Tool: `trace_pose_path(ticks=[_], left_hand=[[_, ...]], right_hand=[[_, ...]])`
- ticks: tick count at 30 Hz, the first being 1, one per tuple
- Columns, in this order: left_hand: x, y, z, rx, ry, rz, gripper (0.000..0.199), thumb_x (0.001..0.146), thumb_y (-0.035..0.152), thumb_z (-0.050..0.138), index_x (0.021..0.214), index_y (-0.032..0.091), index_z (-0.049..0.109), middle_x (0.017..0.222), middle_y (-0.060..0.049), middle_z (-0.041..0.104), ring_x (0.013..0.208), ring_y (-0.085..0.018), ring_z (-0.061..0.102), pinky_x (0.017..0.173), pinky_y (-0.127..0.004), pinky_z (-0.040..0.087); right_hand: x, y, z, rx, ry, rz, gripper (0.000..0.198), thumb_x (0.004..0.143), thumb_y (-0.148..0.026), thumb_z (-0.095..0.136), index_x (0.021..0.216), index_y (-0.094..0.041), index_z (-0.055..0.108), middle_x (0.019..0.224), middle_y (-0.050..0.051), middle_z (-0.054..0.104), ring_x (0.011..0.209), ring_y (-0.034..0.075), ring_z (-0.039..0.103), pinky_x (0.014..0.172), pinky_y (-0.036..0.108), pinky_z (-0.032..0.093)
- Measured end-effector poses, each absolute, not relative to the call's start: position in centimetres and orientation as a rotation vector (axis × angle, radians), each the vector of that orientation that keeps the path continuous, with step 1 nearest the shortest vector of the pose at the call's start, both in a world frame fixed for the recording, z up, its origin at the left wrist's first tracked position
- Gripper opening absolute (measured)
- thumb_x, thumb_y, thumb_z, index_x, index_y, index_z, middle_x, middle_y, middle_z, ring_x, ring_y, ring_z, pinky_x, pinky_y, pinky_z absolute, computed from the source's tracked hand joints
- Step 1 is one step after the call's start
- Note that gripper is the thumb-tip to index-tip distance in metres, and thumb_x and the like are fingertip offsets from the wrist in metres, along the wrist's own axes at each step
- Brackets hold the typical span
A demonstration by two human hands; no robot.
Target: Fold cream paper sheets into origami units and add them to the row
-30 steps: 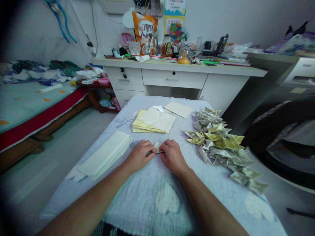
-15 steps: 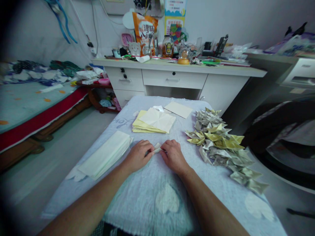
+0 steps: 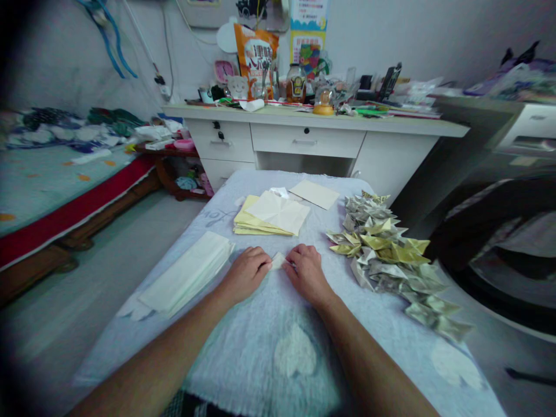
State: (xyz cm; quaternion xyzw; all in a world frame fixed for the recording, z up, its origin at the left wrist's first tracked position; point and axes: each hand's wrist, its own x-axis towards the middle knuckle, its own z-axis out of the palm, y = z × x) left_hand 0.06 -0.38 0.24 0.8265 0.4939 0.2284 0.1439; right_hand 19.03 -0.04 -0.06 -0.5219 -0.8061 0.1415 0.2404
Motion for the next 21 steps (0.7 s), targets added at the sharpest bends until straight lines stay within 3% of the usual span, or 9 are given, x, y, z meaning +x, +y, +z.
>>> trace_pose_path(ticks=[21], left_hand=[[0.07, -0.21, -0.18, 2.355, 1.459, 0.656, 0.016, 0.088, 0.022, 0.049, 0.077, 0.018, 0.060, 0.084, -0.004, 0.059, 0.087, -0.019, 0.054, 0.080, -0.030, 0.042]], right_hand=[[18.88, 0.09, -0.43, -1.448, -2.201, 0.398, 0.011, 0.088, -0.028, 0.057, 0.081, -0.020, 0.060, 0.094, 0.004, 0.059, 0.091, 0.020, 0.046, 0.080, 0.034, 0.032]])
